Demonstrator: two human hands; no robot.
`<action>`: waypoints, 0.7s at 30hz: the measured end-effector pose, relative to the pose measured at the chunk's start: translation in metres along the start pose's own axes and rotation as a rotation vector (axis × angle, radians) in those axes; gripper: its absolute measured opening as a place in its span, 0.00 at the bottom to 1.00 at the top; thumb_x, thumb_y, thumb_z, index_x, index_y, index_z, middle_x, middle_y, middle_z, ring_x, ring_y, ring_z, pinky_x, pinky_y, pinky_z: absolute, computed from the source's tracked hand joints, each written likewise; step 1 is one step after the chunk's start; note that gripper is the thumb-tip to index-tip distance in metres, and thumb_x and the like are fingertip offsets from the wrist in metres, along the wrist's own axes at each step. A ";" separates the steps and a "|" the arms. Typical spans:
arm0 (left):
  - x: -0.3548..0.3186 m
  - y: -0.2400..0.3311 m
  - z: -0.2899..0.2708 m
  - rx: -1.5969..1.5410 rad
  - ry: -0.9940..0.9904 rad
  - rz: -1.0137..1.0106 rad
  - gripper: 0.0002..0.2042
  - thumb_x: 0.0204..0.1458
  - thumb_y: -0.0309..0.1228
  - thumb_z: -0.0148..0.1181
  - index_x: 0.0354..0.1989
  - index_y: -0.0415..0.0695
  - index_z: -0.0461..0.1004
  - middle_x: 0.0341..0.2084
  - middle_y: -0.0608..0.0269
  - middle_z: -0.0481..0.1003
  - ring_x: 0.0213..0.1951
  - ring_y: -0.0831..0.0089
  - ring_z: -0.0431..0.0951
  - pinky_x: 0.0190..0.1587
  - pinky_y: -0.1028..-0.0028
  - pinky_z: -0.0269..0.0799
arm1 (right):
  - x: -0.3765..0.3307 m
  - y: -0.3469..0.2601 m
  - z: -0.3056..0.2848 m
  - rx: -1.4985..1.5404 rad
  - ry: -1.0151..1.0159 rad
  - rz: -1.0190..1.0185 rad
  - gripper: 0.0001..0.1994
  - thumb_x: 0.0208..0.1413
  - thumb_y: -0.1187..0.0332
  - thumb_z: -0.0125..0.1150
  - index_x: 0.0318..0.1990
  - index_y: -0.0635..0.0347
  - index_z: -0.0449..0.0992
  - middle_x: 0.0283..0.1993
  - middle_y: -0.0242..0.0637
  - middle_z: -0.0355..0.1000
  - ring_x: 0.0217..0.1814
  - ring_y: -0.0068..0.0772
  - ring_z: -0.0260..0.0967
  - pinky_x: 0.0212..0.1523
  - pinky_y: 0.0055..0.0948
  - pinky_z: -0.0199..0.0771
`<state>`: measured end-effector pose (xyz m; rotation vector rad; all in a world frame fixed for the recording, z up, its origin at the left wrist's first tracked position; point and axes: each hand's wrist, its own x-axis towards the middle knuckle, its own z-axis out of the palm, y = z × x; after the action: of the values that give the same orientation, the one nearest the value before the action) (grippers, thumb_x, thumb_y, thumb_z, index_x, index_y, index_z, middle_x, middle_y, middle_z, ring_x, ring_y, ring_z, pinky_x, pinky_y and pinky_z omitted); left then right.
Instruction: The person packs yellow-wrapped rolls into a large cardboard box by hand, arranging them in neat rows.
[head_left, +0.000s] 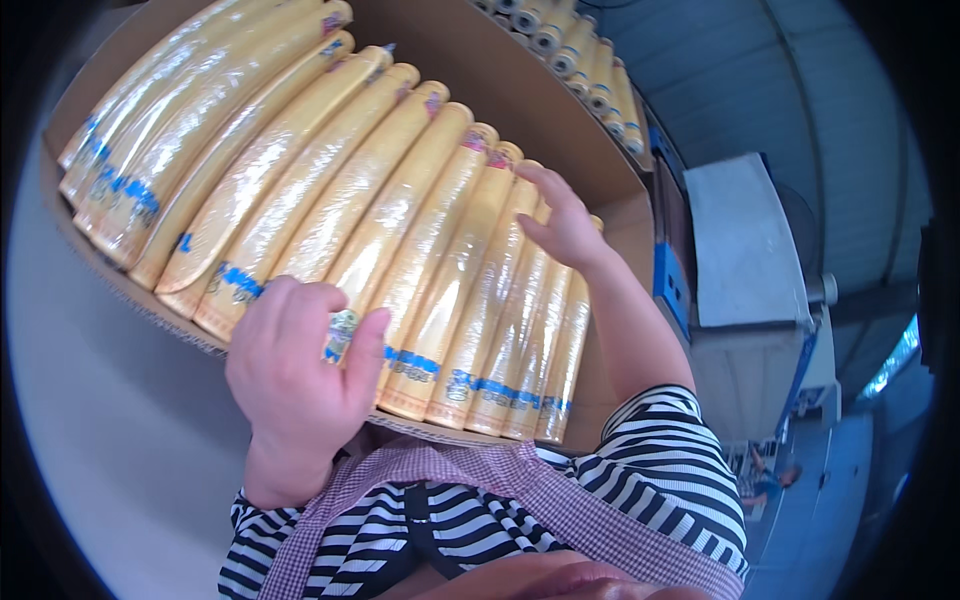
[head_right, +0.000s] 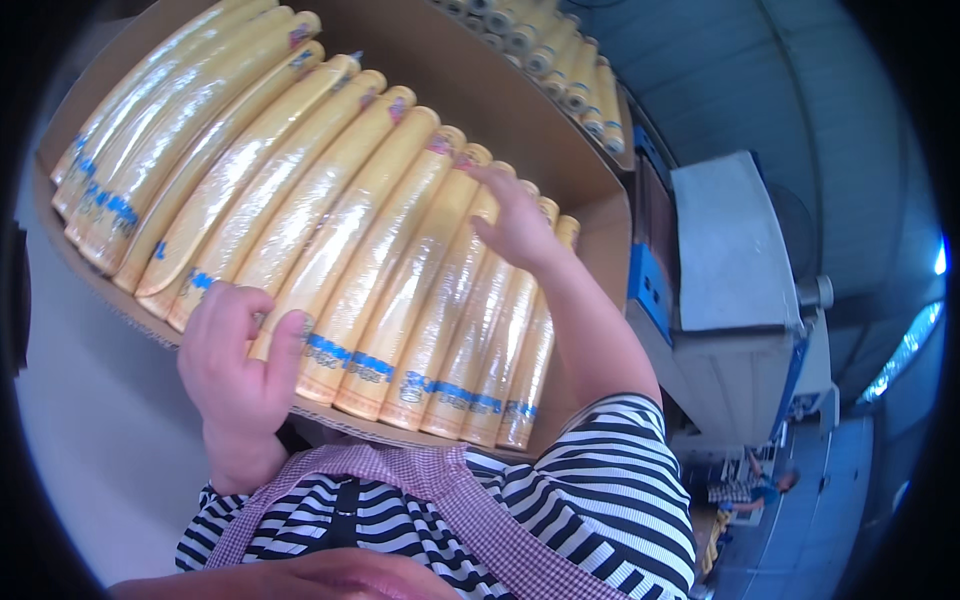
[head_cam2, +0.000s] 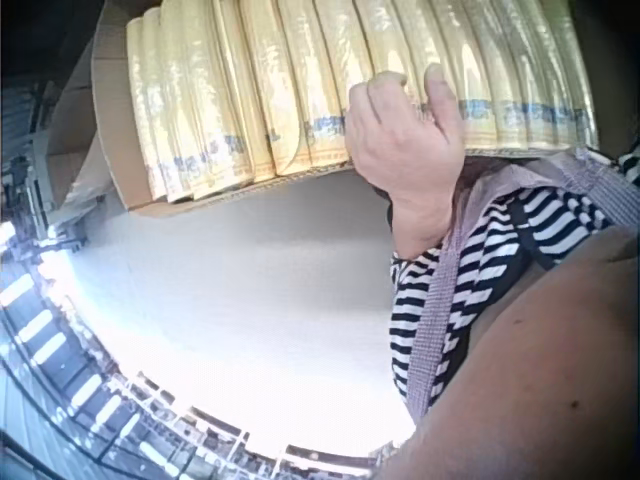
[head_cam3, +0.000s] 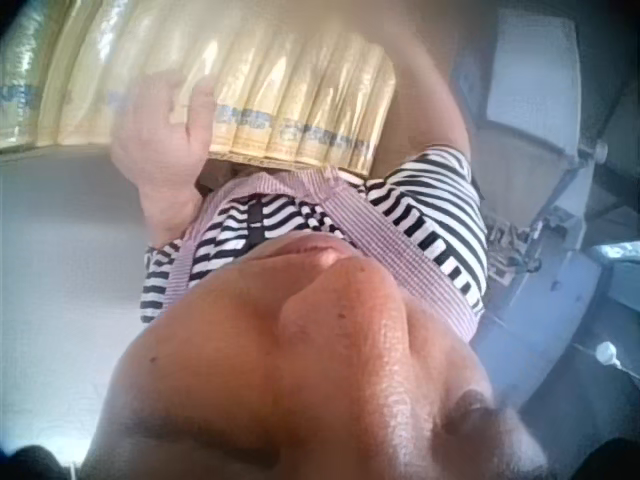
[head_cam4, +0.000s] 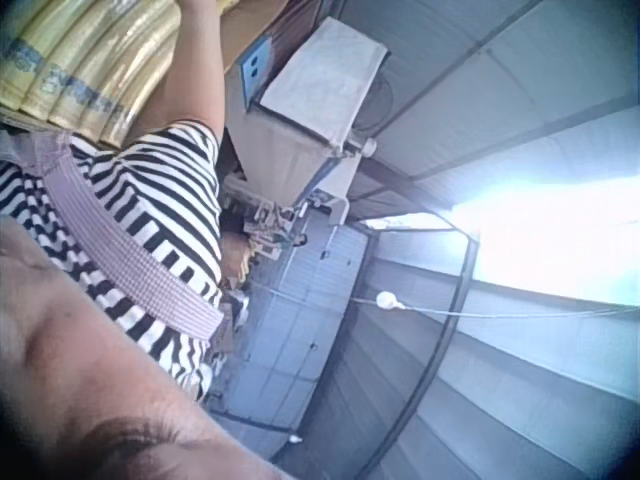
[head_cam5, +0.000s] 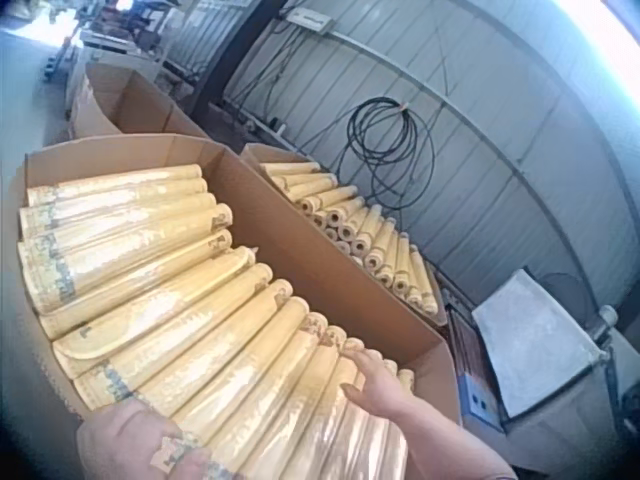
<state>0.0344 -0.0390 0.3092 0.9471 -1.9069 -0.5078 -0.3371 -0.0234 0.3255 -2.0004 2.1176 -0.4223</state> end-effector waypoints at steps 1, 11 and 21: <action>0.001 0.003 0.002 0.011 0.002 0.003 0.13 0.53 0.37 0.69 0.32 0.43 0.73 0.24 0.58 0.69 0.26 0.59 0.72 0.28 0.63 0.65 | -0.024 0.022 -0.022 -0.050 0.045 0.059 0.31 0.51 0.76 0.69 0.66 0.58 0.69 0.66 0.47 0.68 0.72 0.48 0.63 0.71 0.41 0.64; 0.000 -0.001 0.006 -0.016 0.002 -0.033 0.12 0.54 0.36 0.69 0.31 0.43 0.72 0.23 0.61 0.66 0.23 0.64 0.66 0.26 0.66 0.61 | -0.154 0.146 -0.030 -0.263 0.453 0.322 0.18 0.51 0.76 0.64 0.51 0.61 0.78 0.55 0.45 0.76 0.60 0.50 0.73 0.61 0.39 0.73; -0.002 0.000 0.005 -0.044 -0.017 -0.016 0.10 0.56 0.31 0.67 0.29 0.43 0.71 0.22 0.63 0.65 0.24 0.68 0.63 0.28 0.68 0.59 | -0.137 0.125 -0.029 -0.106 0.396 0.417 0.14 0.55 0.73 0.65 0.51 0.59 0.81 0.51 0.41 0.76 0.56 0.43 0.75 0.60 0.34 0.72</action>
<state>0.0310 -0.0379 0.3059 0.9335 -1.8967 -0.5663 -0.4552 0.1208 0.3036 -1.5516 2.7645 -0.6858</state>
